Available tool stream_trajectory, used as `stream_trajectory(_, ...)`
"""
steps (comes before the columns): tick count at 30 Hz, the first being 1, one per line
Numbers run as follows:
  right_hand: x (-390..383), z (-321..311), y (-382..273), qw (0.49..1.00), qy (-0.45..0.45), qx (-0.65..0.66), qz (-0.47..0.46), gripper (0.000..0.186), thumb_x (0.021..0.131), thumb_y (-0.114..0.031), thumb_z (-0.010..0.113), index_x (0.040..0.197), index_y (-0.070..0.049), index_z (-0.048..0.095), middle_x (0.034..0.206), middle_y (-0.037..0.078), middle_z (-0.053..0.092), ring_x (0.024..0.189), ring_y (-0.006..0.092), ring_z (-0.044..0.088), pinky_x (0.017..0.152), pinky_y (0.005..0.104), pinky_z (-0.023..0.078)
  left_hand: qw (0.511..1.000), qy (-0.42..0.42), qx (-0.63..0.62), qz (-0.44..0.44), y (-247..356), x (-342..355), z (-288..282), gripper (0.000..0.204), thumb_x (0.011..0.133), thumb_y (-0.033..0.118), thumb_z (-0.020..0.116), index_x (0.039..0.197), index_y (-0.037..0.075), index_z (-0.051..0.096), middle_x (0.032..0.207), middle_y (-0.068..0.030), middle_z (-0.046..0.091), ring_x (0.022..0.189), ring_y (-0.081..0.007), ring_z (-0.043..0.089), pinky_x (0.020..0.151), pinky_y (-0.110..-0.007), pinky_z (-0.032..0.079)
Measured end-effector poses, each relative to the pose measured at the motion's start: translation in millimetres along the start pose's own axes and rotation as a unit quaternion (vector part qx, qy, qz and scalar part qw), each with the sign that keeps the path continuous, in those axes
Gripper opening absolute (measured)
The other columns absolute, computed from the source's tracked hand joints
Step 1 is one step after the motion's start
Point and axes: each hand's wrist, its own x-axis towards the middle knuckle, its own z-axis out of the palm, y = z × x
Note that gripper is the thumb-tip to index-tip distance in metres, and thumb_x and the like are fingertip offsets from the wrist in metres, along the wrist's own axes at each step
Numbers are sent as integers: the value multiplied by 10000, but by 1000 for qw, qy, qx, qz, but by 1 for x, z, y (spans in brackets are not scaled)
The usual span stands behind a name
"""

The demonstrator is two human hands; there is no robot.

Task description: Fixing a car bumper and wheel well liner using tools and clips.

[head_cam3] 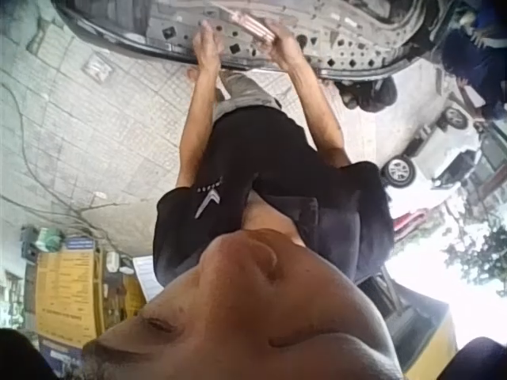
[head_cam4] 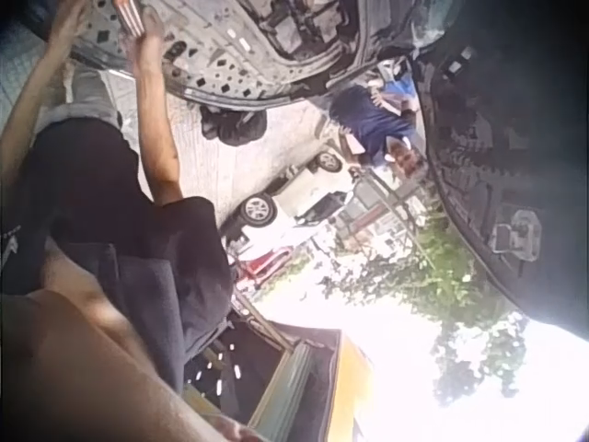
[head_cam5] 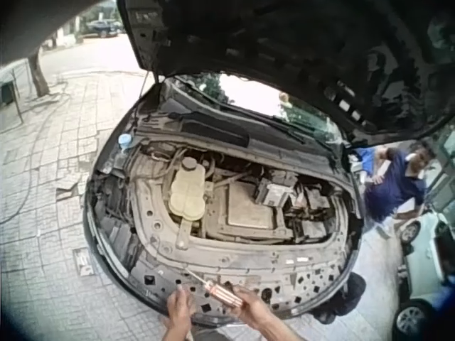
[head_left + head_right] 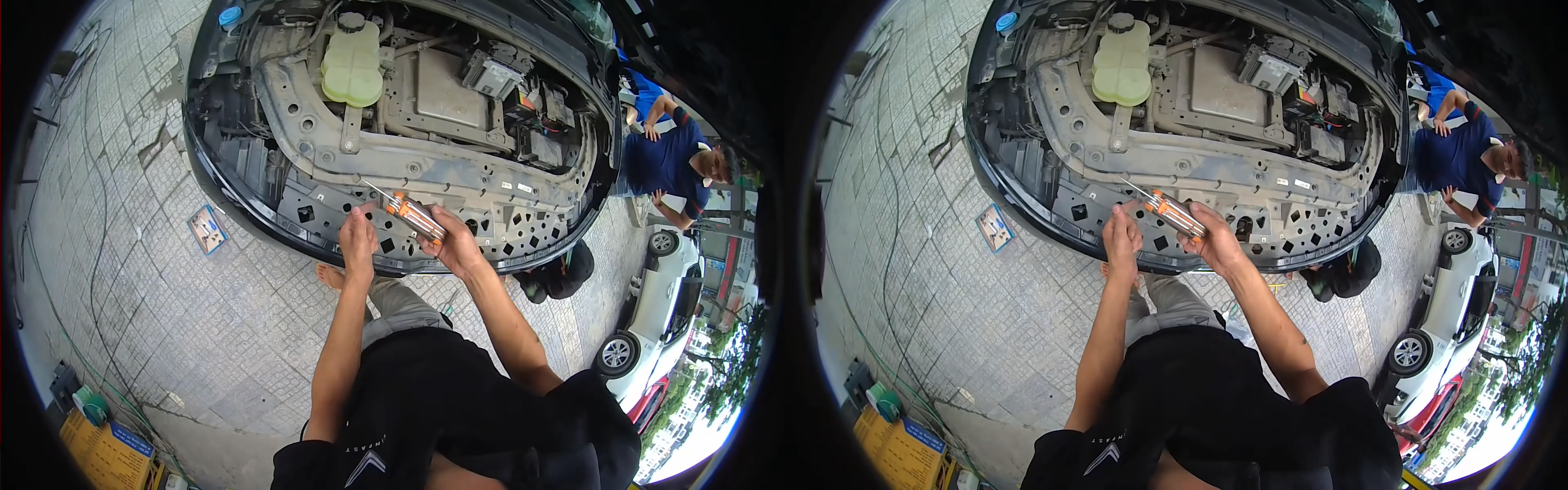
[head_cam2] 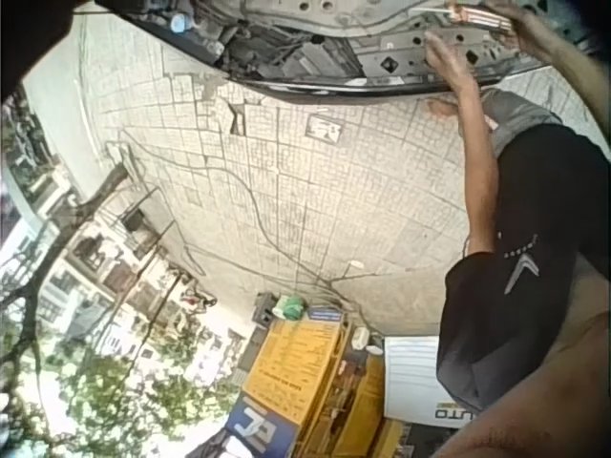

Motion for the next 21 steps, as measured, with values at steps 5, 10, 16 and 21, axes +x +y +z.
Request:
stream_trajectory(5,-25,20,17,988,-81,-103,-82,308,1024,-293,554,1158,-20,595,947,41,637,728,100,617,565,234,503,991,-68,119,1,63,-31,7,576,1039,509,433,988,-19,657,637,71,412,509,-15,311,438,-224,226)
stream_trajectory(10,-39,49,25,992,10,120,-46,368,1024,-317,545,1260,-36,514,1071,79,623,888,149,642,707,290,559,826,-62,376,415,76,-66,29,181,922,171,646,935,-1,700,684,-108,587,602,-250,606,546,-338,465)
stream_trajectory(16,-31,48,16,960,-82,254,-89,530,1029,-358,509,1457,-83,362,1338,158,497,925,200,602,751,297,548,673,-190,450,555,60,-97,34,192,801,157,756,957,47,733,640,-27,527,499,-154,501,456,-287,386)
stream_trajectory(21,-41,49,-3,951,-161,187,-187,590,1034,-341,488,1519,-76,282,1466,196,415,992,230,622,795,315,549,777,-264,346,455,54,-101,37,402,690,134,870,1027,36,675,565,24,446,466,-72,403,451,-247,342)
